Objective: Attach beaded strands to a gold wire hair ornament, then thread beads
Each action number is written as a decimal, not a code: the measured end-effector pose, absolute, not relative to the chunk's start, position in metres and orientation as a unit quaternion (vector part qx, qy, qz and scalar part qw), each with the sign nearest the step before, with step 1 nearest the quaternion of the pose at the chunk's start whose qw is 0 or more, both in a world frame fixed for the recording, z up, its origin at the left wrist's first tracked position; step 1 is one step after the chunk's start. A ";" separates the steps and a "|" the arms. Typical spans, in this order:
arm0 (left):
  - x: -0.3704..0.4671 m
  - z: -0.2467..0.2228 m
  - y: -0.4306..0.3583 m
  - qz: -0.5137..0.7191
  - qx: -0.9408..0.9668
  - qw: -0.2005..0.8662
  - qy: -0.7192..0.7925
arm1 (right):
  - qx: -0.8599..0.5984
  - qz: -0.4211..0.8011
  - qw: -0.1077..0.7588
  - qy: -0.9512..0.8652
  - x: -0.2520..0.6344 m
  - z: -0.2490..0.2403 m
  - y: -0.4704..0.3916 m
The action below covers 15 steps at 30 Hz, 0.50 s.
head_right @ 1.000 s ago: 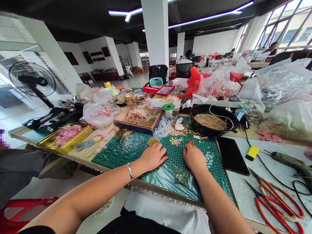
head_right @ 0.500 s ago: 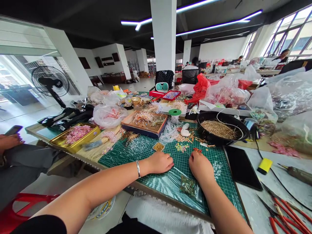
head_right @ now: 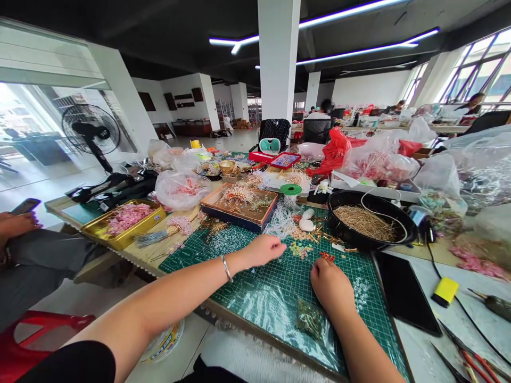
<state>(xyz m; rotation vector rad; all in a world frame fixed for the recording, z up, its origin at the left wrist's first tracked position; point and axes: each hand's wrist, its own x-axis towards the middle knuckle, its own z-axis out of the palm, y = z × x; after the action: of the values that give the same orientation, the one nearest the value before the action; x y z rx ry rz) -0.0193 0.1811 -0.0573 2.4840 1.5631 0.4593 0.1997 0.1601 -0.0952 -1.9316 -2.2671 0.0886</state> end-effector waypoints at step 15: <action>-0.063 -0.027 0.296 0.037 0.718 0.090 0.689 | -0.643 0.042 0.079 -0.761 0.200 -0.095 0.164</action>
<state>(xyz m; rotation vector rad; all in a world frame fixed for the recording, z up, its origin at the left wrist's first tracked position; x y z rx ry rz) -0.0630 0.2958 -0.0265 2.1353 2.0493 0.1114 0.2002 0.1636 -0.0954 -1.9239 -2.2777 0.1257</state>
